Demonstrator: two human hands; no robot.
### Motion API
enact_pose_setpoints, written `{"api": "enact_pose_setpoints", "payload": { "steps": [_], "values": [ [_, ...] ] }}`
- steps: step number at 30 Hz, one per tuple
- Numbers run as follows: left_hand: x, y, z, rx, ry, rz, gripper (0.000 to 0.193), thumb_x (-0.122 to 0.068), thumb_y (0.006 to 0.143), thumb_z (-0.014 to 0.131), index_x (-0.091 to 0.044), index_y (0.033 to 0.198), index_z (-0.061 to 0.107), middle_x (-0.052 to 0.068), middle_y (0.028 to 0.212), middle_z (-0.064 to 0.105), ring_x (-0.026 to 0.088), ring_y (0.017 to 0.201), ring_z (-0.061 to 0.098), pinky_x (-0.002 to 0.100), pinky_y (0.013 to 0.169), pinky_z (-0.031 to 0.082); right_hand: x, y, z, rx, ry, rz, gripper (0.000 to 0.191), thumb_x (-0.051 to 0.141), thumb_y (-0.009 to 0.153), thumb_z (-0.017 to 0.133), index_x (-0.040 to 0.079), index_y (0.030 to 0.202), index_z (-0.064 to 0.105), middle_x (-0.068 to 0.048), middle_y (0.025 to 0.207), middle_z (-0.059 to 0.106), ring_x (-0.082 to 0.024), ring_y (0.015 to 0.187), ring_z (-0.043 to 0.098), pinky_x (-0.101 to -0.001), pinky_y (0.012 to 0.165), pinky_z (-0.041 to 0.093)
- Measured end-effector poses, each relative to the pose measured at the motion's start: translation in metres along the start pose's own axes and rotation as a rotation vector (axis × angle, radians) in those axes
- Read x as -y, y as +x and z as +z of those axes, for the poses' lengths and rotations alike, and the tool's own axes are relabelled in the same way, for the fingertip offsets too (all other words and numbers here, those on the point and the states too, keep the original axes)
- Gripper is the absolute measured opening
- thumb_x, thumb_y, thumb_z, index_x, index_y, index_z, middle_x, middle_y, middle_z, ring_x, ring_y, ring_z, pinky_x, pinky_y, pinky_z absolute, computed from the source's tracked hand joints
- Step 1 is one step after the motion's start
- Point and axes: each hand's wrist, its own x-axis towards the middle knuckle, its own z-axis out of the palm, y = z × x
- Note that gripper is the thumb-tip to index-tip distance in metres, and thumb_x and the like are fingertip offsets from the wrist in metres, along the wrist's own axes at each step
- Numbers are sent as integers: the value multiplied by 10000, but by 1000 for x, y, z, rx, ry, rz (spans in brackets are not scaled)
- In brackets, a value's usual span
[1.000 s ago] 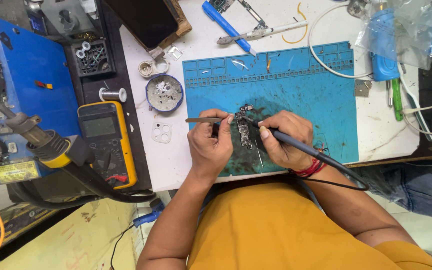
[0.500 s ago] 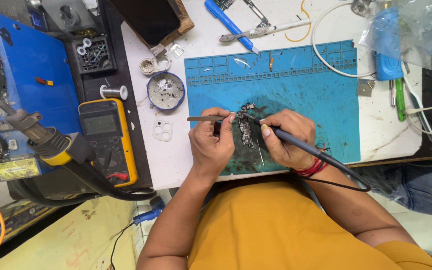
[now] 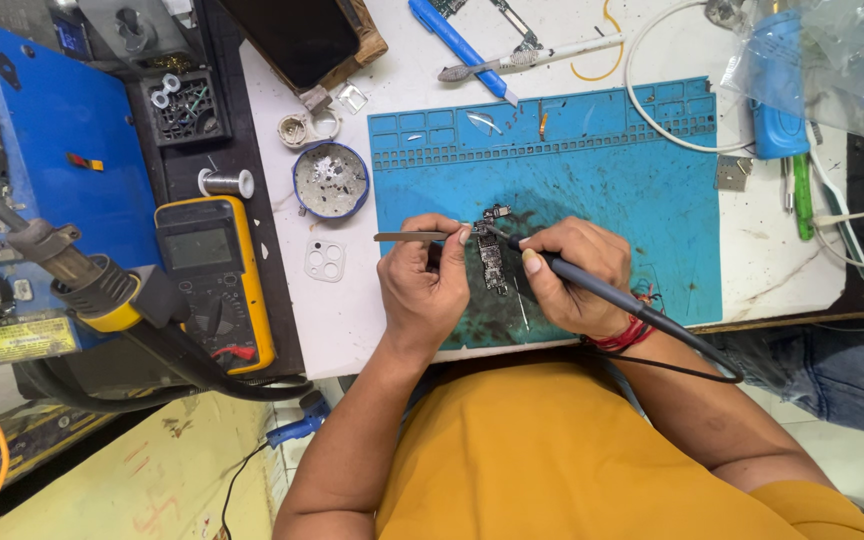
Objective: The person solders components on a disassembled phone motherboard placed on a blue repair mat, holding the board with tweezers in one hand and a soldering iron in the other. They reposition the board and continue soldering different areas throughout the episode.
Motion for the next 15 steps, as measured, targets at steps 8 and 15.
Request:
{"api": "enact_pose_setpoints", "payload": {
  "steps": [8, 15],
  "values": [
    [-1, 0, 0, 2, -5, -14, 92, -49, 990, 719, -28, 1020, 635, 31, 768, 699, 56, 582, 595, 232, 534, 467, 0, 0, -1, 12, 10, 10, 45, 74, 933, 681, 36, 919, 661, -107, 819, 692, -278, 702, 670, -357, 650, 514],
    [-1, 0, 0, -5, 2, 12, 95, -41, 988, 720, -26, 1016, 631, 41, 795, 700, 62, 580, 589, 236, 536, 467, 1, 1, 0, 9, 18, -8, 52, 72, 941, 678, 36, 921, 647, -109, 838, 701, -278, 717, 679, -355, 662, 523]
  ]
}}
